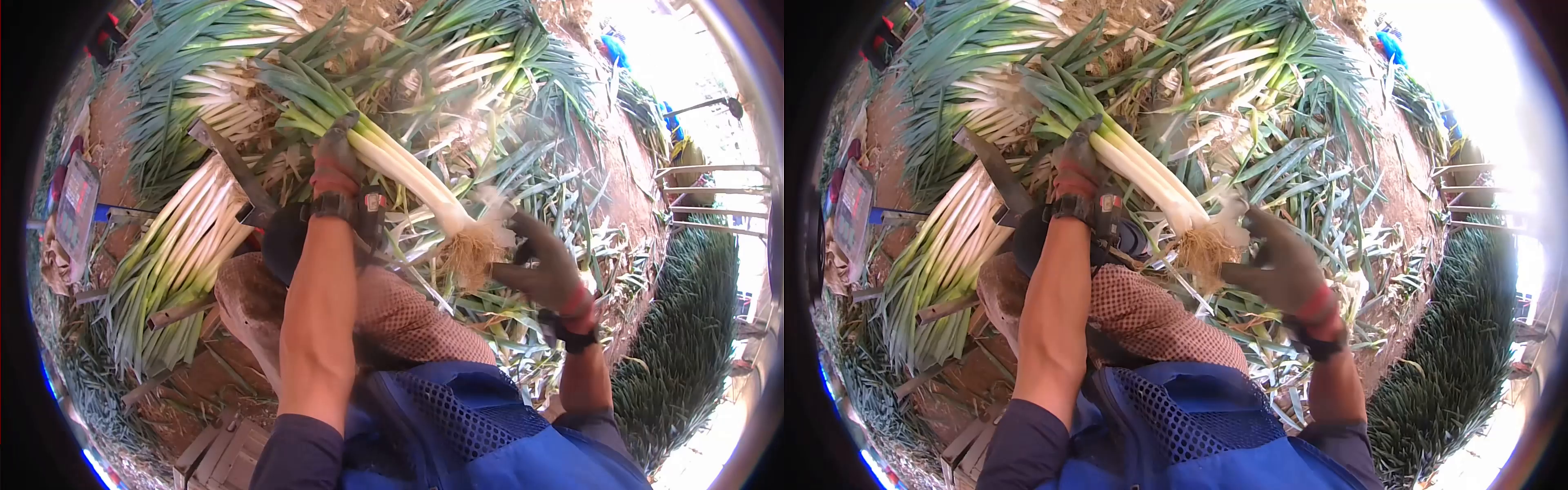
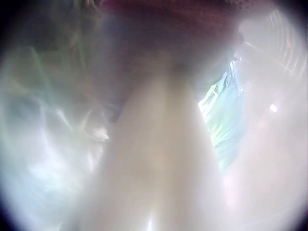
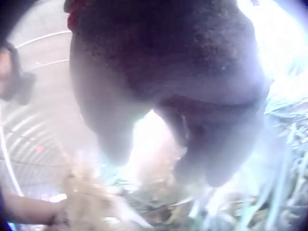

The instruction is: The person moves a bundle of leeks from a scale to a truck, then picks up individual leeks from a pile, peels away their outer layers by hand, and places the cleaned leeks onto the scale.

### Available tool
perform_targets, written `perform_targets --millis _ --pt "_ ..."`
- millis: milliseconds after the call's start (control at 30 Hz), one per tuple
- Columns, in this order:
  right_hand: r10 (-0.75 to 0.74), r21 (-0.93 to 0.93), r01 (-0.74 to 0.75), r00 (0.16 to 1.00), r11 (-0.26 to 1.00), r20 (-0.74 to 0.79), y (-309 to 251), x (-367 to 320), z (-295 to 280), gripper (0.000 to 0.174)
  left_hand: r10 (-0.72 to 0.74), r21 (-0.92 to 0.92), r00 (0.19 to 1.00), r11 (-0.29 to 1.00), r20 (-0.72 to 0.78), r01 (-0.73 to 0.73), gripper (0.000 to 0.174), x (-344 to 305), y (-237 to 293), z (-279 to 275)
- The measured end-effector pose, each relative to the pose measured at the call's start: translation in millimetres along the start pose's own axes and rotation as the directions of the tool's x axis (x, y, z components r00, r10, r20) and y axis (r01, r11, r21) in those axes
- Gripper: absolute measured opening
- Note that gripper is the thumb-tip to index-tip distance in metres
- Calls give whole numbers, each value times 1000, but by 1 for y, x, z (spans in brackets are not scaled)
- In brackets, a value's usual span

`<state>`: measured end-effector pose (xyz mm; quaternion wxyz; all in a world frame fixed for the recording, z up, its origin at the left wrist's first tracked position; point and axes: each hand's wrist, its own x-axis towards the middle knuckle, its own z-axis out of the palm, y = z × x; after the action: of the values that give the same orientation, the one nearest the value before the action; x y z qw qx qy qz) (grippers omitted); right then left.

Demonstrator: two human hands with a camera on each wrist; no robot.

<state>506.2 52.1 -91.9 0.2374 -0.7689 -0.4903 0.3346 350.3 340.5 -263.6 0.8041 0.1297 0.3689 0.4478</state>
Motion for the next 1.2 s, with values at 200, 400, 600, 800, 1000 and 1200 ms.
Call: perform_targets --millis 200,400,600,800,1000,1200 --pt "-405 -504 351 914 789 4 -16 -10 17 30 -29 7 999 1000 -29 29 34 -4 2 -2" --pt "301 -318 -290 953 903 -14 98 -120 -26 36 -110 108 987 987 -120 123 33 -3 24 -5" --pt "274 476 -417 899 775 342 56 -52 50 82 106 313 992 942 64 -121 30 38 -15 -32" --pt "110 725 -113 993 679 52 -3 15 124 32 3 44 999 999 -36 -1 27 15 -4 -23" --pt "257 681 -544 836 489 484 43 -60 40 21 184 302 980 933 73 -198 31 15 -2 -33" --pt "639 517 -556 769 651 22 187 -133 -35 37 28 394 999 919 17 -33 30 16 5 -33"
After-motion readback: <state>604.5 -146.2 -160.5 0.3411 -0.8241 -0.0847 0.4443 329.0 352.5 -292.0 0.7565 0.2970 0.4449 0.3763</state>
